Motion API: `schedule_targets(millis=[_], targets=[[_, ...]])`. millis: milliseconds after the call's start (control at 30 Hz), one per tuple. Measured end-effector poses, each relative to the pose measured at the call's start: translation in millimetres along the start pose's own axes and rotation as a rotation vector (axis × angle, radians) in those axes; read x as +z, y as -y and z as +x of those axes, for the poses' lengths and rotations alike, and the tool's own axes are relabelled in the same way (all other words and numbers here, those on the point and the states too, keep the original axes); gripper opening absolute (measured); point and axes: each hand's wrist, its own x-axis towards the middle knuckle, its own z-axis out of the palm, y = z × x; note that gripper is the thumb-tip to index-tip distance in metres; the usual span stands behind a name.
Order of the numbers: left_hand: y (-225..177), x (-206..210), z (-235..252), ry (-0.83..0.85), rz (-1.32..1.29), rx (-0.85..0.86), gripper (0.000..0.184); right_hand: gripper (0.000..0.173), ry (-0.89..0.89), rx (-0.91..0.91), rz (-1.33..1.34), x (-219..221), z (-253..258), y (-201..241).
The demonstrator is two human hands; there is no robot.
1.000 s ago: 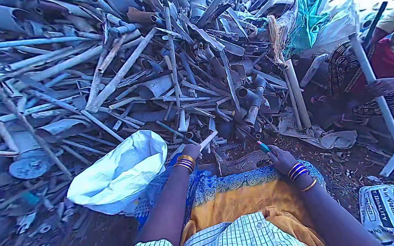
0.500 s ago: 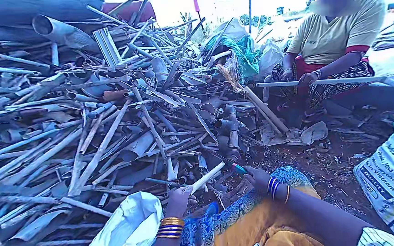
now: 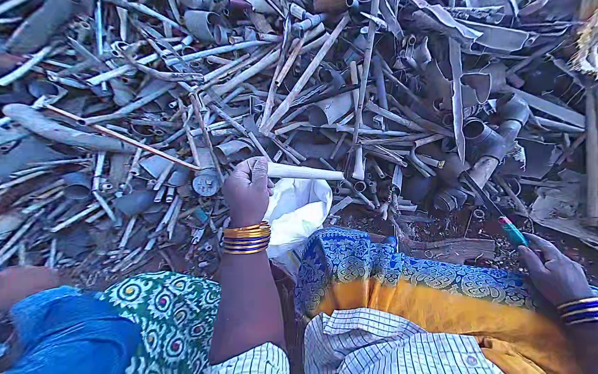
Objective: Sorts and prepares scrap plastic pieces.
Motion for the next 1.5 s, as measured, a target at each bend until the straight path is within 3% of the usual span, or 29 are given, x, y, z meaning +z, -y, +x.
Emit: schedule_targets(millis=[100, 200, 333, 433, 533, 600, 700, 767, 800, 900, 1033, 1100, 1167, 1267, 1367, 1433, 1500], targets=[[18.7, -22.9, 22.4, 0.016, 0.252, -0.047, 0.041, 0.046, 0.025, -0.026, -0.019, 3.9, 6.3, -2.5], [42.7, -18.5, 45.5, 0.152, 0.471, -0.103, 0.047, 0.047, 0.024, -0.048, -0.019, 6.0, 9.3, -0.6], [89.7, 11.8, 65.4, 0.425, 0.621, -0.129, 0.046, 0.049, 0.028, -0.085, -0.030, 8.4, 11.1, -1.9], [137.5, 26.9, 65.5, 0.612, 0.680, -0.257, 0.038, 0.050, 0.027, -0.101, -0.047, 6.8, 8.4, -0.5], [148.7, 37.1, 50.2, 0.981, 1.085, -0.367, 0.038, 0.047, 0.063, -0.063, -0.066, 3.2, 4.8, 1.3], [153.2, 46.9, 35.9, 1.123, 1.112, -0.366, 0.039, 0.047, 0.098, -0.030, -0.080, 0.8, 6.2, 1.3], [167.2, 63.0, 18.5, 0.965, 0.888, -0.387, 0.067, 0.046, 0.124, 0.004, -0.092, -1.8, 8.4, 1.2], [172.2, 72.2, 4.6, 0.899, 0.849, -0.298, 0.074, 0.047, 0.134, 0.007, -0.101, -0.3, 9.8, -0.7], [172.9, 76.2, -2.1, 0.927, 0.880, -0.242, 0.073, 0.047, 0.142, 0.007, -0.112, 0.2, 10.8, -1.9], [166.3, 72.7, -10.6, 0.950, 1.002, -0.111, 0.049, 0.046, 0.148, -0.007, -0.122, 1.7, 12.3, -0.1], [134.9, 5.0, 8.7, 0.586, 0.896, 0.031, 0.040, 0.046, 0.152, -0.023, -0.139, 1.7, 10.2, -1.0], [125.5, -30.3, 0.4, 0.511, 0.825, 0.111, 0.038, 0.046, 0.140, -0.042, -0.137, 1.9, 9.7, -4.7], [115.6, -54.8, -14.4, 0.596, 0.832, 0.004, 0.041, 0.046, 0.124, -0.056, -0.118, 3.6, 9.6, -6.7], [118.0, -50.0, -39.0, 1.112, 0.988, -0.374, 0.045, 0.046, 0.120, -0.048, -0.131, 5.6, 12.2, -9.7], [133.2, -19.7, -70.6, 1.528, 1.058, -0.462, 0.049, 0.045, 0.131, -0.046, -0.151, 8.6, 17.9, -9.4], [128.0, -14.1, -69.6, 1.527, 0.966, -0.445, 0.051, 0.045, 0.149, -0.039, -0.168, 11.2, 18.5, -8.3], [109.1, -12.6, -48.6, 1.283, 0.868, -0.409, 0.047, 0.044, 0.164, -0.044, -0.193, 12.0, 17.8, -7.3]])
